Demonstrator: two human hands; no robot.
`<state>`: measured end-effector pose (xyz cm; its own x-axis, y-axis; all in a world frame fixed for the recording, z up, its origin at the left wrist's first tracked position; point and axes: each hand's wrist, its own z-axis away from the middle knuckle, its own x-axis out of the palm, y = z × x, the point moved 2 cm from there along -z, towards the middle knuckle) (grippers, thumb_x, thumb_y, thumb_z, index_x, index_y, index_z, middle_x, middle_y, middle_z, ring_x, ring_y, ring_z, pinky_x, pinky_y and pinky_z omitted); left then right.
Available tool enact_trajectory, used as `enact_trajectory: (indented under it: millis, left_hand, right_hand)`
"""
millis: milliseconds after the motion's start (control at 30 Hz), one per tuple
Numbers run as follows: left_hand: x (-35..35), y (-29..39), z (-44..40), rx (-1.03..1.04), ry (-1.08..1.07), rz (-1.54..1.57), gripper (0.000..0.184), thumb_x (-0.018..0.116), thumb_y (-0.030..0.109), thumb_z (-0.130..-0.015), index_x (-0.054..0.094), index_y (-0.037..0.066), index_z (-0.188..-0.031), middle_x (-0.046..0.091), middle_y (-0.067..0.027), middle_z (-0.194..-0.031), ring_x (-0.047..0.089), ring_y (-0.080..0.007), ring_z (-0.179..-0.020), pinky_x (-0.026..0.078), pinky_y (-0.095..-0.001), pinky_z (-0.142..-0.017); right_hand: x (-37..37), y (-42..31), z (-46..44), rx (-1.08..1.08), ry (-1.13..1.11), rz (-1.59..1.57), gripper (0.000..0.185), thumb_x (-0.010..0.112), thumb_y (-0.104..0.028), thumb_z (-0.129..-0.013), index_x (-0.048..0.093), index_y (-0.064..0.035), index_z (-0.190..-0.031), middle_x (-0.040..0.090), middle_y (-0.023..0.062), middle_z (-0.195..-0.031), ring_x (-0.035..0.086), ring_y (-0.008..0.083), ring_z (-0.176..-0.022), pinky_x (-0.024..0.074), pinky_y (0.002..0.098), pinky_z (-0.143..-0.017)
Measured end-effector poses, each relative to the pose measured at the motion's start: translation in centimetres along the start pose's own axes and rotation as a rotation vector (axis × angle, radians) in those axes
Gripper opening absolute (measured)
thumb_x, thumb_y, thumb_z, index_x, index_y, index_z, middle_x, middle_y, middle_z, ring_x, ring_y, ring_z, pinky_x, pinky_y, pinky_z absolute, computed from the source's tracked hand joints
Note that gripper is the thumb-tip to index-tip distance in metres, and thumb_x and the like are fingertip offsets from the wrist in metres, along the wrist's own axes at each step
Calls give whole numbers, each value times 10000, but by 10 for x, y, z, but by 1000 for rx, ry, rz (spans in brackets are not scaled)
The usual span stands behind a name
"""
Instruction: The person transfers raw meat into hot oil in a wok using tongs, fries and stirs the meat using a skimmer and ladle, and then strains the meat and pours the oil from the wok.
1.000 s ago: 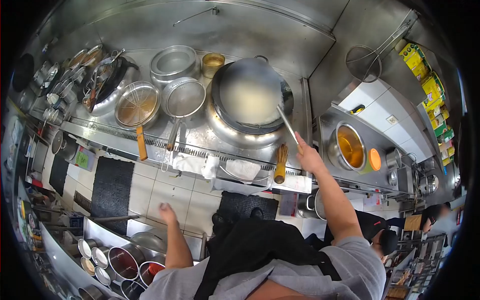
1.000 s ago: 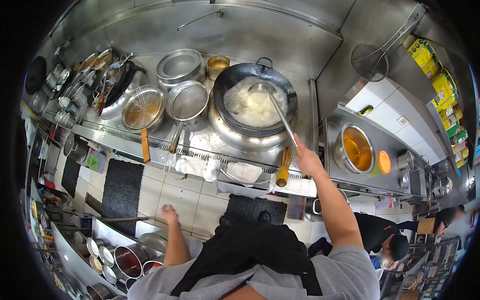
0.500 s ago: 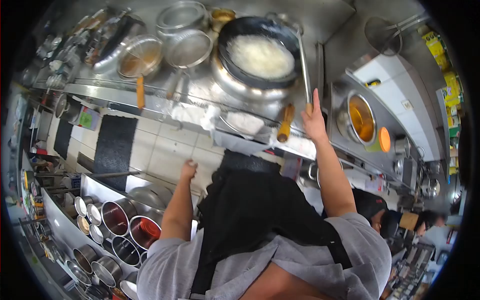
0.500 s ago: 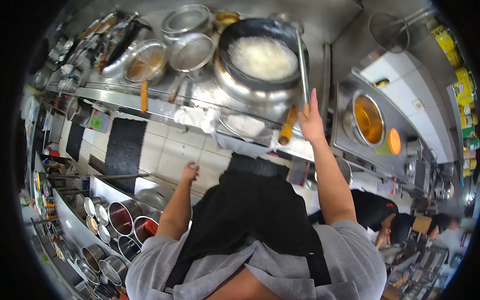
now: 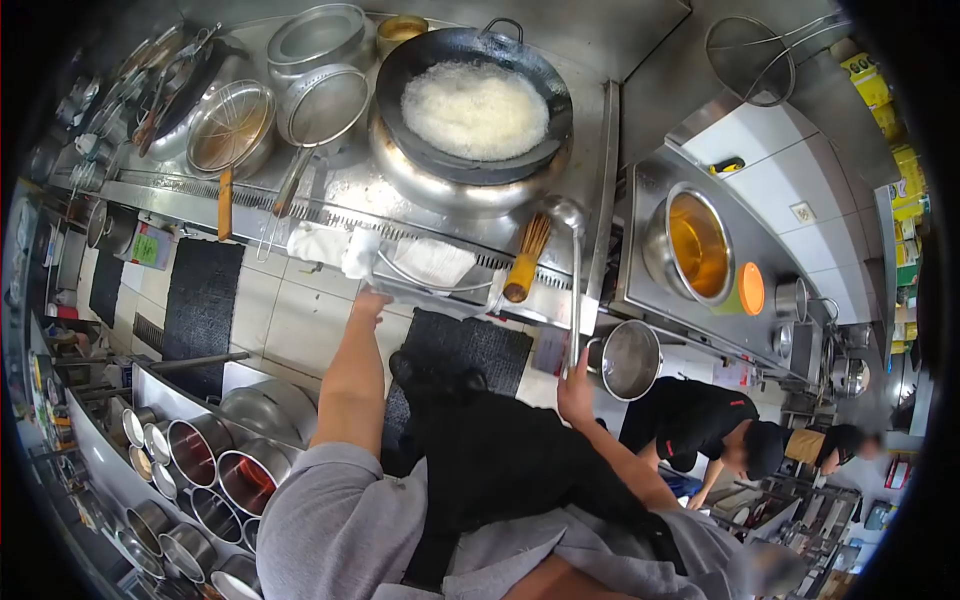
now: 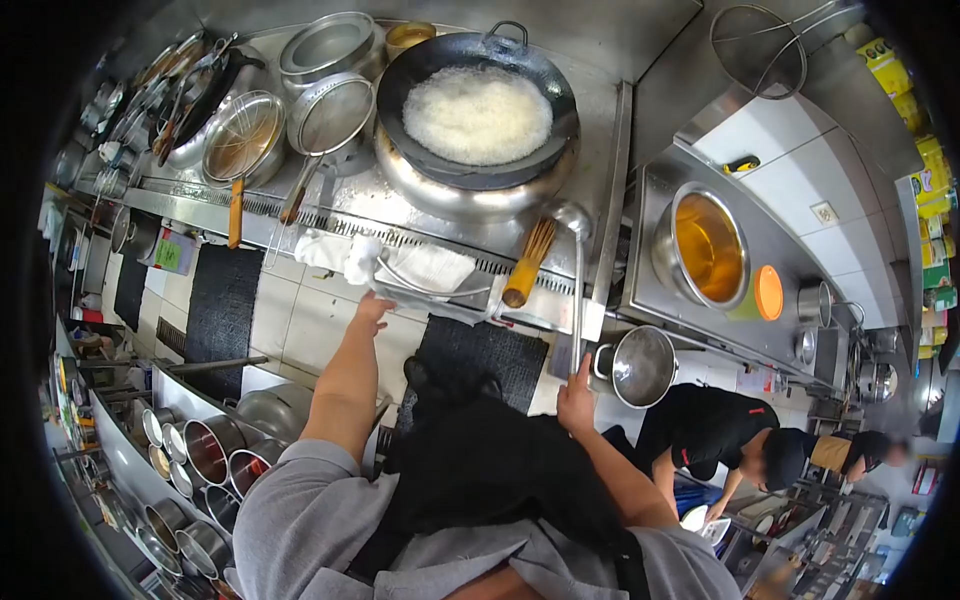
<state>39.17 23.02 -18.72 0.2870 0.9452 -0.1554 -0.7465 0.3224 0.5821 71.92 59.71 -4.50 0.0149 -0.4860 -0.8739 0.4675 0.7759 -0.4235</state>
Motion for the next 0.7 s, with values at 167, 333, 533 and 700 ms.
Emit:
enact_trajectory:
  millis: [167,333,533,700]
  left_hand:
    - [48,-84,-29,291,80,-612,600,819,356,-657,648,-83,-1028,656,-255,-1090,622,-376,-1046,470,-443,-951]
    - [44,-220,52,211,110,-1095,652,654,474,-785,608,38,-1267,519,-145,-1396,369,-332,-1378,309,-377,-1134]
    - [50,-162,201,330,-209,-625,520,563,435,-911,628,2,-1192,597,-173,-1288,588,-369,-1143,463,-489,-957]
    - [119,-51,259,201,-219,80,501,561,396,-958,563,-13,-1246,613,-175,-1201,613,-258,-1079,538,-374,-824]
  right_hand:
    - [26,41,-21,-16,-15,35,657,526,-57,-859,241,19,-1446,415,359,-1363,605,502,-826,488,557,-744]
    - [21,62,-33,2,207,-35,919,612,-87,-817,36,-55,-1531,540,312,-1169,591,449,-926,491,504,-844]
    - [-45,-45,-34,-363,-237,-309,909,630,-58,-796,150,-199,-1555,603,116,-904,604,241,-771,511,394,-774]
    - [76,-130,-30,-853,-746,-351,530,704,-239,-824,548,-67,-1301,661,217,-1106,645,367,-990,497,445,-861]
